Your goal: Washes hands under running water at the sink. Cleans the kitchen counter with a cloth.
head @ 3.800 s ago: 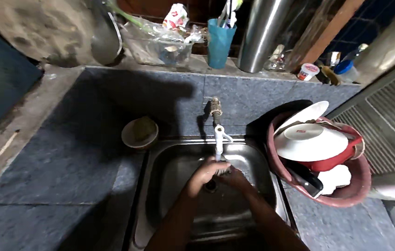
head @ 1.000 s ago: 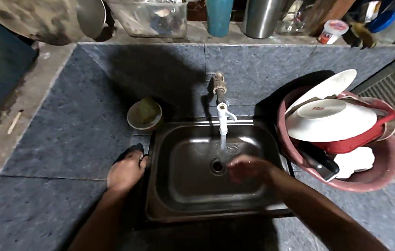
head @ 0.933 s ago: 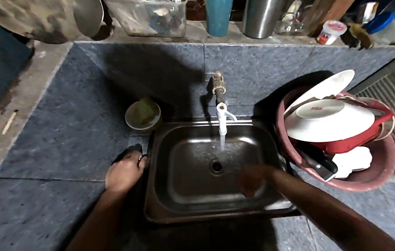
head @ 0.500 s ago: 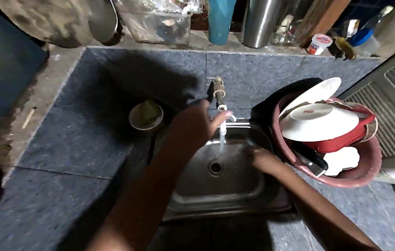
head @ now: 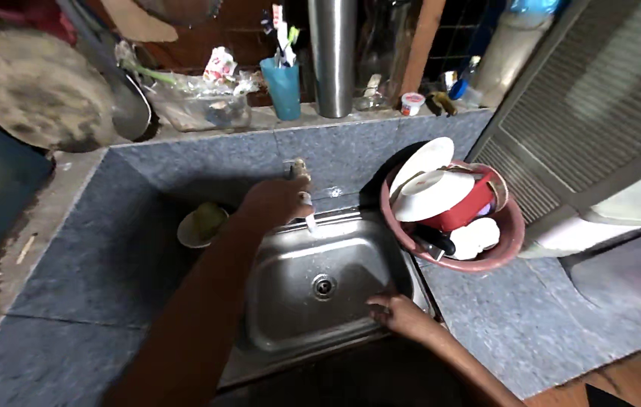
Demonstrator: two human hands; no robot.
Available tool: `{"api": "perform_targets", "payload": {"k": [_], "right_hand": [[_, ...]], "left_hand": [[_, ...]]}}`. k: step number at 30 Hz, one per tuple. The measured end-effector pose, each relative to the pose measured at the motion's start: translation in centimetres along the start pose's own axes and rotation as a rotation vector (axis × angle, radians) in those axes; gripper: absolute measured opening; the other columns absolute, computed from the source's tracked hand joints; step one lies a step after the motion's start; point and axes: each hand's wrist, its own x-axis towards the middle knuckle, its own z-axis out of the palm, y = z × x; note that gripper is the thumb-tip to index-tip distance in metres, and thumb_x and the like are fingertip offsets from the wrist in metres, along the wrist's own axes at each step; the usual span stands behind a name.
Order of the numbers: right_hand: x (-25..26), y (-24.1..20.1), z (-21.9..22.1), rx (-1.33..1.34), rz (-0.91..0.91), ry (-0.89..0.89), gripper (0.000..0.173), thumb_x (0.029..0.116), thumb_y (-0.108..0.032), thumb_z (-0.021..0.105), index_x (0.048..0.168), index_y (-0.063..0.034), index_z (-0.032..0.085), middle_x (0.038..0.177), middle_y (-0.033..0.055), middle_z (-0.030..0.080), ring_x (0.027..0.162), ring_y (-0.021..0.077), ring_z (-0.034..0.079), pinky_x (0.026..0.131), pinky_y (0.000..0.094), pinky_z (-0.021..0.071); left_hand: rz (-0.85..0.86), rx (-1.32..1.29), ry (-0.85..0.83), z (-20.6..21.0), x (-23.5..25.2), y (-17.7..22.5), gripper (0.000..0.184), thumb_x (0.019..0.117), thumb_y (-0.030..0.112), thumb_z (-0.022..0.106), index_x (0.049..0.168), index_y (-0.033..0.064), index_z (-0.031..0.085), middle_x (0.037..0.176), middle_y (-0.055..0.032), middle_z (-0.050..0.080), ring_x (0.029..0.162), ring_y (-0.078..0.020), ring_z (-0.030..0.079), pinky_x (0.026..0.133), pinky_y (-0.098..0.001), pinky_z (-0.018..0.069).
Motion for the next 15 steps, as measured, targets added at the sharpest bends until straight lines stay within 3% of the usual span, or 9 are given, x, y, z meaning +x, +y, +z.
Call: {"api": "perform_targets", "payload": {"k": [2,4,7,9,10,13,15], "right_hand": [[-1.2,-1.4,0.3,0.189,-0.03,0.058,0.036,0.1043,-0.027,0.058,0.135,-0.0115,0.066,0.137,0.011,0.064,0.127,0.0203,0.061,0.112,0.0414,0.0465],[-1.7,-3.4,1.2,0.363,-0.098,0.159,0.034,0.1042,-0.025,0.059,0.133,-0.0081,0.067,0.131,0.0115,0.067,0.117,0.0169,0.066,0.105,0.0362,0.0517],[-1.4,-6.7,3.6,0.514,-0.222,0.328,0.053,0.0976,-0.033,0.069,0.142,-0.007,0.059,0.137,0.0148,0.061,0.12,0.0199,0.062,0.103,0.037,0.0524],[-0.9,-8.4,4.7,0.551,-0.265,0.356,0.068,0.091,-0.038,0.076,0.147,-0.0064,0.053,0.14,0.0163,0.059,0.124,0.0221,0.06,0.104,0.0405,0.0513],[-0.9,-8.9,5.0,0.556,-0.266,0.366,0.065,0.091,-0.038,0.077,0.144,-0.0059,0.056,0.136,0.0148,0.062,0.122,0.0201,0.062,0.105,0.0403,0.0525],[-2.0,-9.0,4.9,0.564,-0.186,0.449,0.042,0.1015,-0.036,0.063,0.129,-0.004,0.066,0.111,0.0094,0.073,0.102,0.0142,0.07,0.096,0.0386,0.0569],[-3.4,-8.3,4.4,0.599,-0.126,0.492,0.042,0.1074,-0.035,0.05,0.127,-0.0027,0.066,0.107,0.0085,0.073,0.098,0.0127,0.07,0.093,0.0369,0.0579]], "left_hand": [[-0.129,-0.283,0.195,1.2,-2.8,-0.3,0.064,0.0963,0.047,0.069,0.147,0.0138,0.05,0.116,-0.0255,0.068,0.107,-0.0448,0.066,0.094,-0.0671,0.0495],[-0.26,-0.599,0.348,3.5,-6.1,0.2,0.055,0.1022,0.045,0.06,0.143,0.0086,0.052,0.12,-0.0263,0.065,0.105,-0.0416,0.064,0.091,-0.0626,0.0504],[-0.251,-0.934,0.281,8.5,-10.0,3.1,0.044,0.1062,0.034,0.053,0.136,0.0025,0.057,0.121,-0.018,0.066,0.105,-0.0227,0.065,0.093,-0.0434,0.0538],[-0.166,-1.248,0.186,11.6,-11.4,5.3,0.04,0.1034,0.025,0.056,0.134,0.0001,0.056,0.119,-0.0114,0.064,0.098,-0.013,0.063,0.086,-0.0324,0.0544],[-0.143,-1.385,0.142,12.4,-12.0,6.1,0.04,0.1012,0.02,0.058,0.135,-0.0002,0.054,0.116,-0.0099,0.063,0.093,-0.0122,0.062,0.082,-0.0313,0.0547],[-0.092,-1.594,0.042,13.9,-13.4,5.9,0.045,0.0969,0.012,0.061,0.139,0.0013,0.049,0.112,-0.0094,0.063,0.093,-0.0145,0.065,0.082,-0.0329,0.0579],[-0.118,-1.538,0.018,15.0,-14.2,5.5,0.049,0.0968,0.014,0.063,0.141,0.0008,0.047,0.121,-0.0117,0.062,0.103,-0.0166,0.064,0.087,-0.0341,0.056]]}}
